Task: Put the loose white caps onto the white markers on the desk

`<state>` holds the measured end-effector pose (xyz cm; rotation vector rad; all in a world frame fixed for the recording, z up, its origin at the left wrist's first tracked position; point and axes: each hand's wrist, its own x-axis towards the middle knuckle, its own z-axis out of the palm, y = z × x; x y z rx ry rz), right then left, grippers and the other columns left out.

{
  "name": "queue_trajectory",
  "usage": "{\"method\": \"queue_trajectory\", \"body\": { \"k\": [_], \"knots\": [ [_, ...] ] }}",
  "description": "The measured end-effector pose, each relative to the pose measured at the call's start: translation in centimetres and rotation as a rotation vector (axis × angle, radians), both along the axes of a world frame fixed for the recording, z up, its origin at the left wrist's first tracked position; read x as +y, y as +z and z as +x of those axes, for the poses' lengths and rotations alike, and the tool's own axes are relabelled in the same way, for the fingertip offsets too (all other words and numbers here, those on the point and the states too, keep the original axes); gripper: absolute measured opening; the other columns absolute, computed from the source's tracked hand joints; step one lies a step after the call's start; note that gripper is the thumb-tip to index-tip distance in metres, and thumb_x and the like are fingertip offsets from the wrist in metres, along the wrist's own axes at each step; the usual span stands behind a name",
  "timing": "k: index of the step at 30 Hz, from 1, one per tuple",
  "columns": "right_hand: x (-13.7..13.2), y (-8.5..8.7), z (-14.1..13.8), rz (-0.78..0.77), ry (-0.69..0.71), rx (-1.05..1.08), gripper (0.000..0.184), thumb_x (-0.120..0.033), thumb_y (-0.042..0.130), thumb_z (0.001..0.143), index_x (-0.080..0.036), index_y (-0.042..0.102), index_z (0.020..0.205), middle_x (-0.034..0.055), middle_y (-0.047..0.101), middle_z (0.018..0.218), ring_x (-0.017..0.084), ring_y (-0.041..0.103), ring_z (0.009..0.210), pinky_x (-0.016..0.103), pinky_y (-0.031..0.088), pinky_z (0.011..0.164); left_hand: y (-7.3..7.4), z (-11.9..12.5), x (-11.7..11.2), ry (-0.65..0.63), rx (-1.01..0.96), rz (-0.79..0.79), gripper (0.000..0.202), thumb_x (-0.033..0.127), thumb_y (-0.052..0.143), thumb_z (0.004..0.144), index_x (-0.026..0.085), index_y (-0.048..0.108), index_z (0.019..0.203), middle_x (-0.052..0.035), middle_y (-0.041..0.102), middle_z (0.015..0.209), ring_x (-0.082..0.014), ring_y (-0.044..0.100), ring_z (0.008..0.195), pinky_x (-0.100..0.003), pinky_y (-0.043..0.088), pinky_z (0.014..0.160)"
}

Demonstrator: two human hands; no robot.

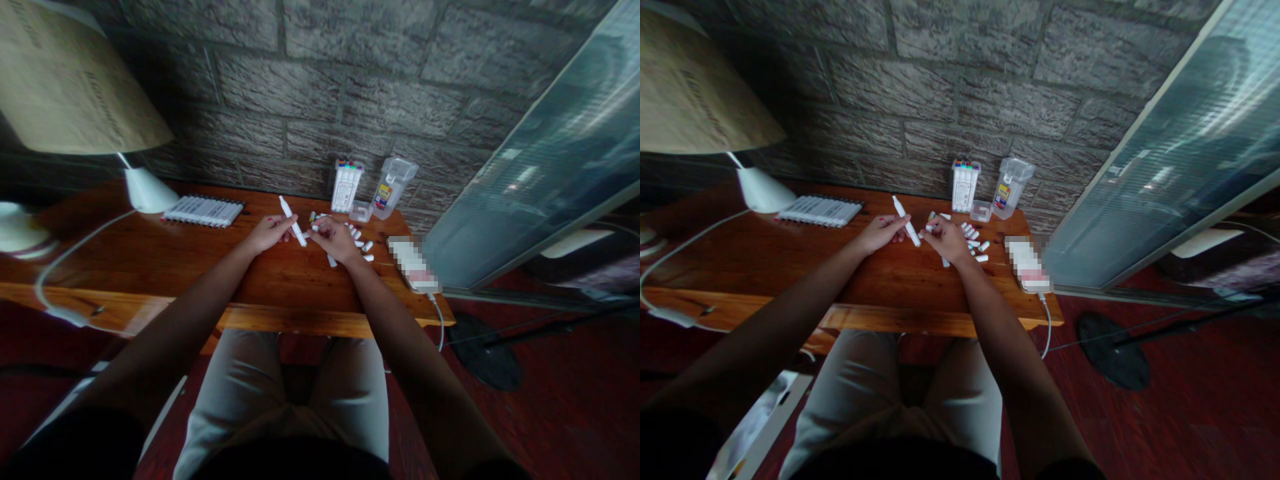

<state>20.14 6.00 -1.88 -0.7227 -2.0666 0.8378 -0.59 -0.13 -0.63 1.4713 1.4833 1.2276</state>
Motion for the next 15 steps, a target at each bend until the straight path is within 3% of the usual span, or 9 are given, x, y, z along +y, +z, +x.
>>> {"method": "queue_trajectory", "body": {
  "k": [15],
  "knots": [
    [-0.27, 0.39, 0.05, -0.022, -0.025, -0.020, 0.029, -0.045, 0.076, 0.085, -0.022, 0.062, 0.093, -0.0017, 0.068, 0.072, 0.015, 0.061, 0.065, 0.029, 0.044, 0.064, 0.07, 0.20, -0.21, 0.009, 0.008, 0.017, 0.057, 0.068, 0.063, 0.087, 0.016, 0.068, 0.064, -0.0030, 0.060, 0.054, -0.0108, 0.052, 0.050, -0.023, 0.035, 0.050]
  ]
}}
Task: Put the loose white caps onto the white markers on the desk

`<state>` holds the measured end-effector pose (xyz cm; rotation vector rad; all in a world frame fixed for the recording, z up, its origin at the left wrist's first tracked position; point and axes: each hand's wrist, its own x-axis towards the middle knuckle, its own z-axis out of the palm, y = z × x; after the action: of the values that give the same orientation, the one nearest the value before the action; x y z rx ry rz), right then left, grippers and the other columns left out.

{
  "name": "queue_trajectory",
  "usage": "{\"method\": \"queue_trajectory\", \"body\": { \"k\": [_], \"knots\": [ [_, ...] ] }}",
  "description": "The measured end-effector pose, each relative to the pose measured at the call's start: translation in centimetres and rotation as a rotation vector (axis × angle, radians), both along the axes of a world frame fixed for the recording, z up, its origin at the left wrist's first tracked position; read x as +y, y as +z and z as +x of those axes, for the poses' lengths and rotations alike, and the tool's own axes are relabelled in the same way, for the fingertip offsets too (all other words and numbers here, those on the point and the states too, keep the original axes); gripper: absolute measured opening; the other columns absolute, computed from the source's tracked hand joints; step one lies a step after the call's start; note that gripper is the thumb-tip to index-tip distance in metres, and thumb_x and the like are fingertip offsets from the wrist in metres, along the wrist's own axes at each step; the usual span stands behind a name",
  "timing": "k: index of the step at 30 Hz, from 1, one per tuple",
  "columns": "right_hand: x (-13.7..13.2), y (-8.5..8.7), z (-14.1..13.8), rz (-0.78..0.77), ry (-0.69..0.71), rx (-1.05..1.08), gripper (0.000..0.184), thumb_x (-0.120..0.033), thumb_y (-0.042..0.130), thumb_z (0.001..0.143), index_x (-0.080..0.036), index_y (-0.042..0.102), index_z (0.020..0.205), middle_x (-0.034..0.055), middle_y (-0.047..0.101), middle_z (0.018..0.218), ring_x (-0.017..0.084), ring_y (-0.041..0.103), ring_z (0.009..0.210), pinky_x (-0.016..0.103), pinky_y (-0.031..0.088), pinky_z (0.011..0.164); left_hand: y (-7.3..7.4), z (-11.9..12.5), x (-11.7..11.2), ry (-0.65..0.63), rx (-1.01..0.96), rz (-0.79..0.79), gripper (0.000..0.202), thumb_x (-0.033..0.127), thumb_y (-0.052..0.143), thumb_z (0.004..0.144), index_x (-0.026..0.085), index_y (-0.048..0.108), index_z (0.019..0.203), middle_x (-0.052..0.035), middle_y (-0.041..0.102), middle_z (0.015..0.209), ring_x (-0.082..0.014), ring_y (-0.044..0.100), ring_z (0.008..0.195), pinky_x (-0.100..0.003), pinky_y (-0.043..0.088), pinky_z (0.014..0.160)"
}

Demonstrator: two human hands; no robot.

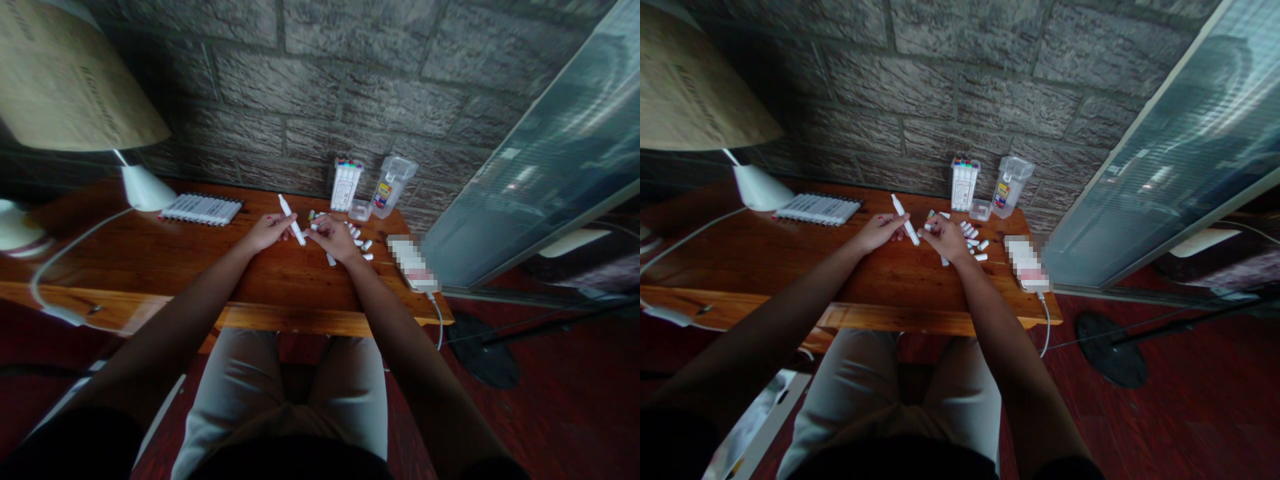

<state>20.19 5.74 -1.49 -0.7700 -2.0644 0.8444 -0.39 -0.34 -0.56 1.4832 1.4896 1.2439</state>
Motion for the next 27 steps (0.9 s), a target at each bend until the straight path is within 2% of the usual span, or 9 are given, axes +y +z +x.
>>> {"method": "queue_trajectory", "body": {
  "k": [17, 27],
  "knots": [
    [-0.30, 0.50, 0.04, -0.009, -0.007, -0.016, 0.034, -0.048, 0.079, 0.082, -0.022, 0.059, 0.088, -0.0029, 0.066, 0.070, 0.014, 0.058, 0.062, 0.029, 0.043, 0.064, 0.08, 0.08, -0.06, 0.010, 0.003, -0.005, 0.058, 0.069, 0.063, 0.086, 0.016, 0.067, 0.065, -0.0021, 0.059, 0.054, -0.0104, 0.051, 0.050, -0.023, 0.035, 0.050],
    [-0.20, 0.27, 0.07, -0.008, 0.014, -0.009, 0.030, -0.048, 0.076, 0.084, -0.022, 0.063, 0.092, -0.0018, 0.067, 0.072, 0.015, 0.061, 0.064, 0.029, 0.043, 0.064, 0.13, 0.11, -0.11, 0.015, 0.003, -0.006, 0.055, 0.067, 0.063, 0.087, 0.016, 0.067, 0.064, -0.0026, 0.060, 0.053, -0.0108, 0.051, 0.049, -0.023, 0.035, 0.050]
  ]
}}
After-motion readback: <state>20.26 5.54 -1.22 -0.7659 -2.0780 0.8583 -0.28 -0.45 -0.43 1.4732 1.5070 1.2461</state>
